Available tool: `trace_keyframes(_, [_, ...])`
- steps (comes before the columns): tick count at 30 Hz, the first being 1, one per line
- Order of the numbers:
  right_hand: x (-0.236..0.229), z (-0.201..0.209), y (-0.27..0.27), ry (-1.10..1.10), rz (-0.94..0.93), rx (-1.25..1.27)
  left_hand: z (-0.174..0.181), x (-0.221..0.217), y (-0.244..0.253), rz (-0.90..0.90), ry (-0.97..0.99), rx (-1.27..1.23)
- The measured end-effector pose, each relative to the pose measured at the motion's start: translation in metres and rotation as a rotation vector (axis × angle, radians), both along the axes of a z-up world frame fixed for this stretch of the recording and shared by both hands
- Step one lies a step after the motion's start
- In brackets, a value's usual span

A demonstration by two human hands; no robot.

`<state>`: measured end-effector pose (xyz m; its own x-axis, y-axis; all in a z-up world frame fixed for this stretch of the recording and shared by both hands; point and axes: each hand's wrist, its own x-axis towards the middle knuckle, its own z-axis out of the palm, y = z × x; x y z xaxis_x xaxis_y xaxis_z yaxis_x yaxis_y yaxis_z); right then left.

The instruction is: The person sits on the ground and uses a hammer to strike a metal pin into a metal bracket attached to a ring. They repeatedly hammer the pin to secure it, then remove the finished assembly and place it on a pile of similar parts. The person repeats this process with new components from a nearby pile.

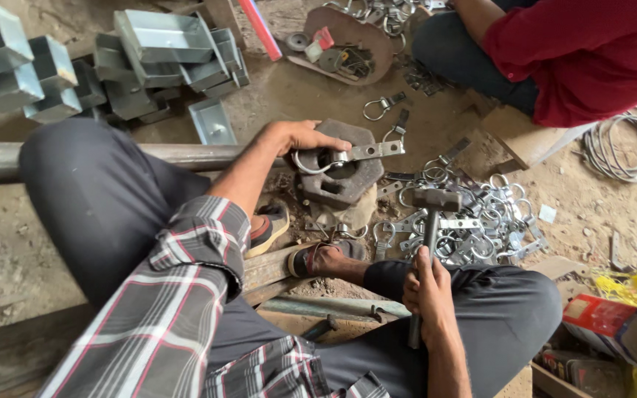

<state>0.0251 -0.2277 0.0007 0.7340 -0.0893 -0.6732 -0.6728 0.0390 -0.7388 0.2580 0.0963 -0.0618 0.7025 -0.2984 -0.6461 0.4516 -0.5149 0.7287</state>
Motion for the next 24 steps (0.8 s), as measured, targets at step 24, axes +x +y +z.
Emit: trace_keyframes(24, [0.009,-0.011,-0.003,-0.045,0.046,-0.048,-0.002,-0.122,-0.009,0.41,-0.157,-0.026])
